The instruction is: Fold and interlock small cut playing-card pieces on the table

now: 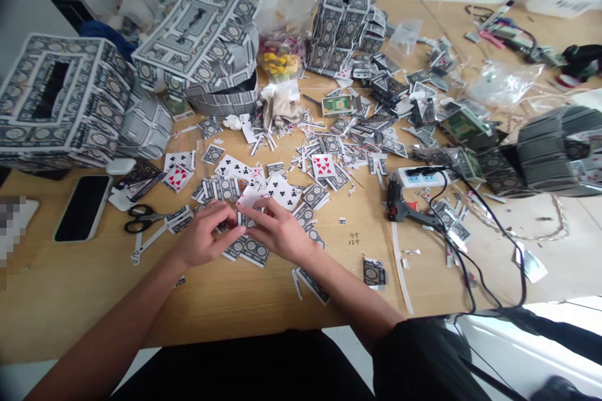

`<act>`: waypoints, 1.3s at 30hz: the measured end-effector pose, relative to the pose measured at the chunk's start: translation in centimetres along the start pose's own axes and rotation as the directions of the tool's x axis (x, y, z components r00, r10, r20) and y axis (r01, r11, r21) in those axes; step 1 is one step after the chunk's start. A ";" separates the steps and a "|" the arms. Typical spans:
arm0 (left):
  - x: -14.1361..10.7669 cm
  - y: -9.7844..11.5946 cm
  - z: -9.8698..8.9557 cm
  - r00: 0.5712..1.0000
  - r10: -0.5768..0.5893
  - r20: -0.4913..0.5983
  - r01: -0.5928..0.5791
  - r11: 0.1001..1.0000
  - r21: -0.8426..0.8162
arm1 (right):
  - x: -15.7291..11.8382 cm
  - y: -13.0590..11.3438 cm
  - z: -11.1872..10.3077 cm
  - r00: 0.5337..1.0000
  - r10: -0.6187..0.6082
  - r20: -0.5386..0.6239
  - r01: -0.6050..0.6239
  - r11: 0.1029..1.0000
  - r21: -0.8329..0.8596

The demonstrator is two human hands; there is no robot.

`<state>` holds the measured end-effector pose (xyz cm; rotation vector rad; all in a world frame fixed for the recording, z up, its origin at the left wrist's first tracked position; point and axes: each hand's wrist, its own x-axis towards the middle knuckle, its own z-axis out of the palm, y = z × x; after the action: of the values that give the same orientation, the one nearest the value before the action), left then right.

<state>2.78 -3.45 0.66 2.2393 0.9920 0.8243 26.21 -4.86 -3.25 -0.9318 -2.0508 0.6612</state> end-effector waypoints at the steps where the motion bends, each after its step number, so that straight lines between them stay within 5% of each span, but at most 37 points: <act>1: 0.0 0.0 0.2 1.000 0.011 -0.019 -0.011 1.000 0.024 | 0.0 0.0 0.0 1.000 0.000 -0.002 0.000 1.000 0.003; 13: -0.3 -1.3 0.8 0.989 0.067 -0.131 -0.046 0.986 0.163 | 0.7 -0.3 -0.3 0.920 0.392 -0.030 -0.377 0.901 0.212; 18: -0.3 -1.9 0.3 0.985 0.080 -0.155 -0.046 0.976 0.211 | 0.6 -0.3 -0.5 0.939 0.342 -0.032 -0.339 0.937 0.081; 22: -0.1 -3.4 -0.9 0.948 -0.033 -0.317 0.155 0.917 0.369 | 0.6 0.1 -0.4 0.945 0.316 -0.080 -0.324 0.939 -0.115; 26: -0.3 -4.9 -1.1 0.927 -0.180 -0.330 0.323 0.829 0.456 | 0.5 0.6 -0.2 0.914 0.369 -0.169 -0.397 0.898 -0.188; 39: -0.2 -4.6 -1.7 0.898 -0.098 -0.428 0.250 0.915 0.316 | 0.5 0.7 -0.2 0.904 0.288 -0.315 -0.362 0.909 -0.207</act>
<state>-0.62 -0.58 -1.48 2.2715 1.6398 1.1257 26.38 -4.01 -3.42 -1.4619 -1.7687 0.4034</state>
